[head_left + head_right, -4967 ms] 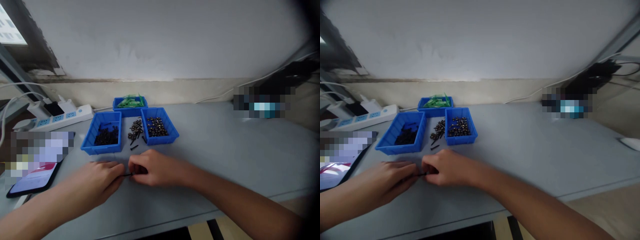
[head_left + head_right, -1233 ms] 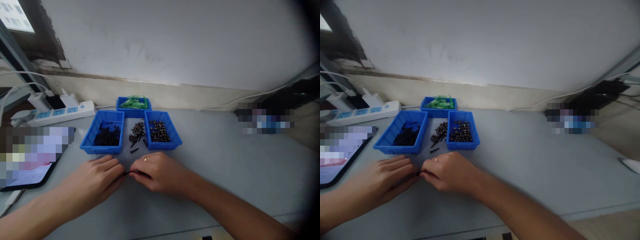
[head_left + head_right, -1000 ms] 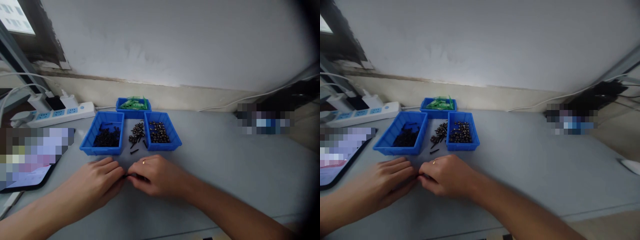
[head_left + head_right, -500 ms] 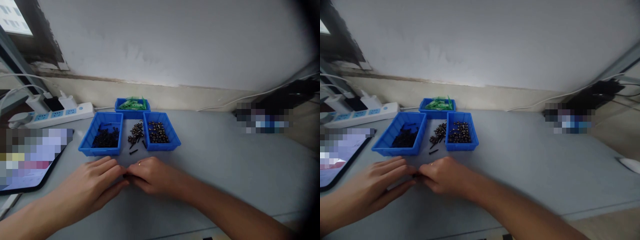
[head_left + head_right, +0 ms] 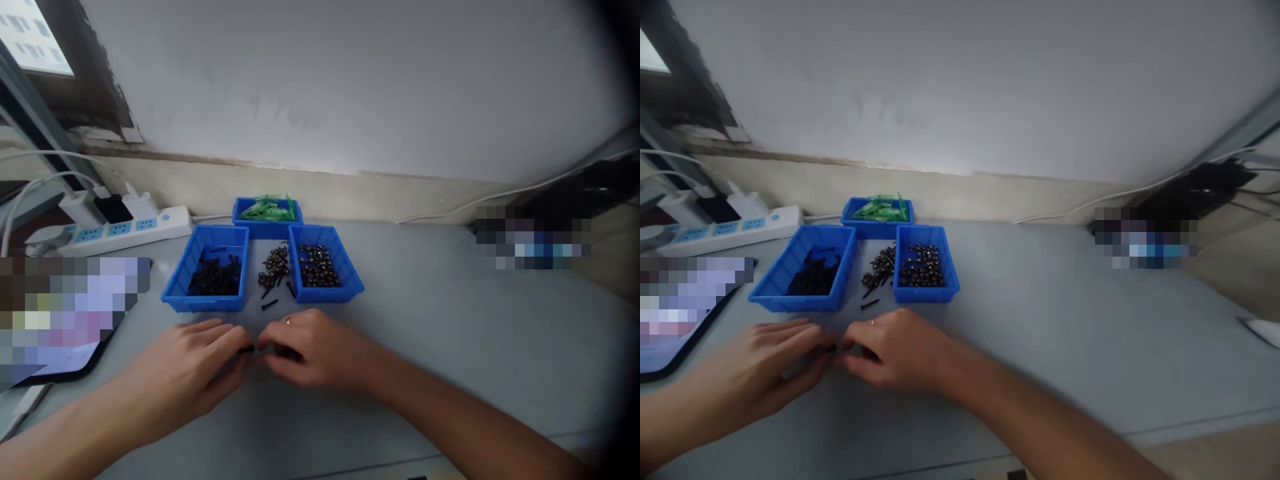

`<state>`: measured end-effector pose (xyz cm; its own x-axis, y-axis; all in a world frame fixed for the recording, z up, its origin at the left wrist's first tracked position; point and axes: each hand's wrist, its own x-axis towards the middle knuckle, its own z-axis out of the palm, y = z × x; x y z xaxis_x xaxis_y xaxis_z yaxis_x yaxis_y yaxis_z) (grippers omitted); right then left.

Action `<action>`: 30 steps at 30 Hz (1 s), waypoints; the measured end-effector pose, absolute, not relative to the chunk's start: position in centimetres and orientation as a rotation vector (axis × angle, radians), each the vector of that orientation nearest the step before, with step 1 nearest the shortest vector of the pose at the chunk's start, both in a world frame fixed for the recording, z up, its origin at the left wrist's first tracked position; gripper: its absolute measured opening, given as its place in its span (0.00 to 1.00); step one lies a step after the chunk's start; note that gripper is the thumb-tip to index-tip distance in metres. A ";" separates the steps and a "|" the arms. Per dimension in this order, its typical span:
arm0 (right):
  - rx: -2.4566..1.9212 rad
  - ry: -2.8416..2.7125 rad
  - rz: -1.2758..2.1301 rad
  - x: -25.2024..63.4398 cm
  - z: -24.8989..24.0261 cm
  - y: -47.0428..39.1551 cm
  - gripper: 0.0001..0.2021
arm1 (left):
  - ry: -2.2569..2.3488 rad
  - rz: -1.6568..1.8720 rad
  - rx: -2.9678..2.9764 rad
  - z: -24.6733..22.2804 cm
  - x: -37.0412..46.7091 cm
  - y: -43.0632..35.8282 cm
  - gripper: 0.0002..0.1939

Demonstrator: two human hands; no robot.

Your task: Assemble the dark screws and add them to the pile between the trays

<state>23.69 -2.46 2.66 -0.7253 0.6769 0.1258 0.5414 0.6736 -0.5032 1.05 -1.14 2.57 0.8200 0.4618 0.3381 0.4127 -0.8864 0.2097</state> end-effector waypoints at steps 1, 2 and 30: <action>-0.968 -2.585 0.641 23.7 2.7 -2.5 0.07 | 0.667 0.582 2.887 2.6 1.1 -1.1 0.14; -0.969 -2.585 0.645 23.7 2.7 -2.5 0.08 | 0.641 0.583 2.897 2.7 1.1 -1.1 0.15; -1.091 -2.527 0.747 23.1 3.1 -2.4 0.06 | 0.736 0.470 2.955 2.5 0.8 -0.7 0.14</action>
